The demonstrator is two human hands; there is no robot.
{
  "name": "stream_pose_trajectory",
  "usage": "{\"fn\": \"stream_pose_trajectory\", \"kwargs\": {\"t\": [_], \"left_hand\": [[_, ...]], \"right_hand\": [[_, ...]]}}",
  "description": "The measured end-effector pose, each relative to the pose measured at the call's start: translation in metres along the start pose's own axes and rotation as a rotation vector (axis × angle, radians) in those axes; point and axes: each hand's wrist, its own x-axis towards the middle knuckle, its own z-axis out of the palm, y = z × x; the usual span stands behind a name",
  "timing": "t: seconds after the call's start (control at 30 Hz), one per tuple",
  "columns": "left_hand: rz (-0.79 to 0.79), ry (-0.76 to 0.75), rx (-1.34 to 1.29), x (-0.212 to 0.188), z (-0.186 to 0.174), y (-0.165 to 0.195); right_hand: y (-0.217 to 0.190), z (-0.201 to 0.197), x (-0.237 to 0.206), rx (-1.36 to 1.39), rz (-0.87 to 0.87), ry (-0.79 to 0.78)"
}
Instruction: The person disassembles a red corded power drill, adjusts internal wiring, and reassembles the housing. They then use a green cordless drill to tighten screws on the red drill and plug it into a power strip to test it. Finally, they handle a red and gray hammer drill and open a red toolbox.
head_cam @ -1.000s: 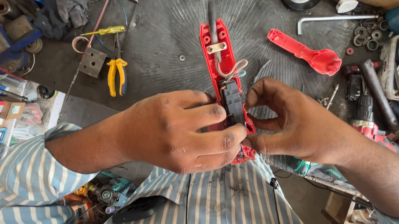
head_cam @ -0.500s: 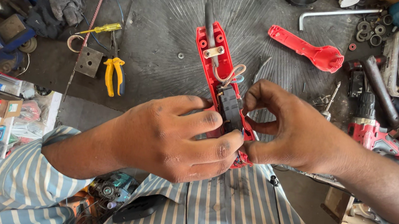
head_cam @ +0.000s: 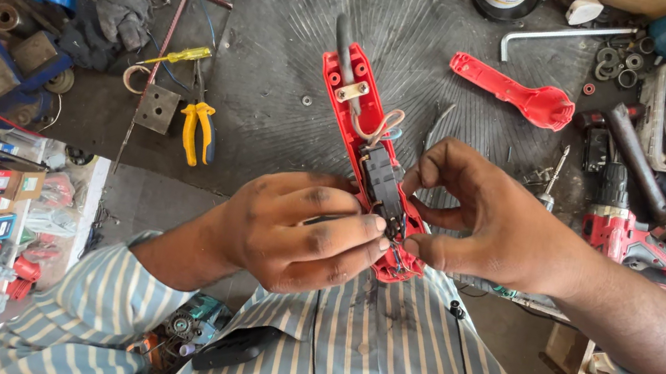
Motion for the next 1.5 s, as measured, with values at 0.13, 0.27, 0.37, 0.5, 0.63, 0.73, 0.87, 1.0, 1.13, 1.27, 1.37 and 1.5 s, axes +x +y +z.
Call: {"fn": "stream_pose_trajectory", "kwargs": {"t": [0.13,0.27,0.37,0.5,0.63,0.73,0.87,1.0,1.13,1.27,1.37,1.5], "left_hand": [[-0.134,0.170,-0.004,-0.009,0.017,0.005],[-0.603,0.495,-0.166,-0.004,0.046,0.021],[-0.795,0.623,-0.899,0.000,0.061,0.032],[-1.041,0.531,-1.342,0.002,0.063,0.035],[-1.073,0.442,-1.244,0.001,0.053,0.030],[-1.066,0.380,-1.169,-0.002,0.049,0.027],[-1.074,0.384,-1.051,-0.005,0.052,0.026],[-1.123,0.503,-1.209,-0.010,0.056,0.022],[-1.176,0.439,-1.296,-0.014,0.051,0.014],[-1.046,0.357,-1.077,-0.014,0.040,0.005],[-1.038,0.373,-1.138,-0.013,0.031,0.008],[-0.999,0.436,-1.076,-0.008,0.032,0.019]], "right_hand": [[0.002,0.005,-0.004,-0.061,-0.061,0.015],[0.001,0.006,-0.006,-0.062,-0.052,0.027],[0.004,0.000,-0.006,-0.027,-0.058,0.004],[0.011,-0.002,-0.006,0.054,-0.073,-0.009],[0.011,0.000,-0.003,0.065,-0.084,0.025],[0.002,0.001,-0.002,0.057,-0.145,0.012],[-0.007,0.017,-0.015,-0.186,-0.252,0.151],[-0.005,0.040,-0.022,-0.693,-0.537,0.404],[-0.002,0.046,-0.018,-0.763,-0.565,0.512],[-0.001,0.042,-0.015,-0.715,-0.572,0.527],[0.001,0.040,-0.017,-0.697,-0.591,0.534],[0.007,0.038,-0.018,-0.627,-0.561,0.529]]}}
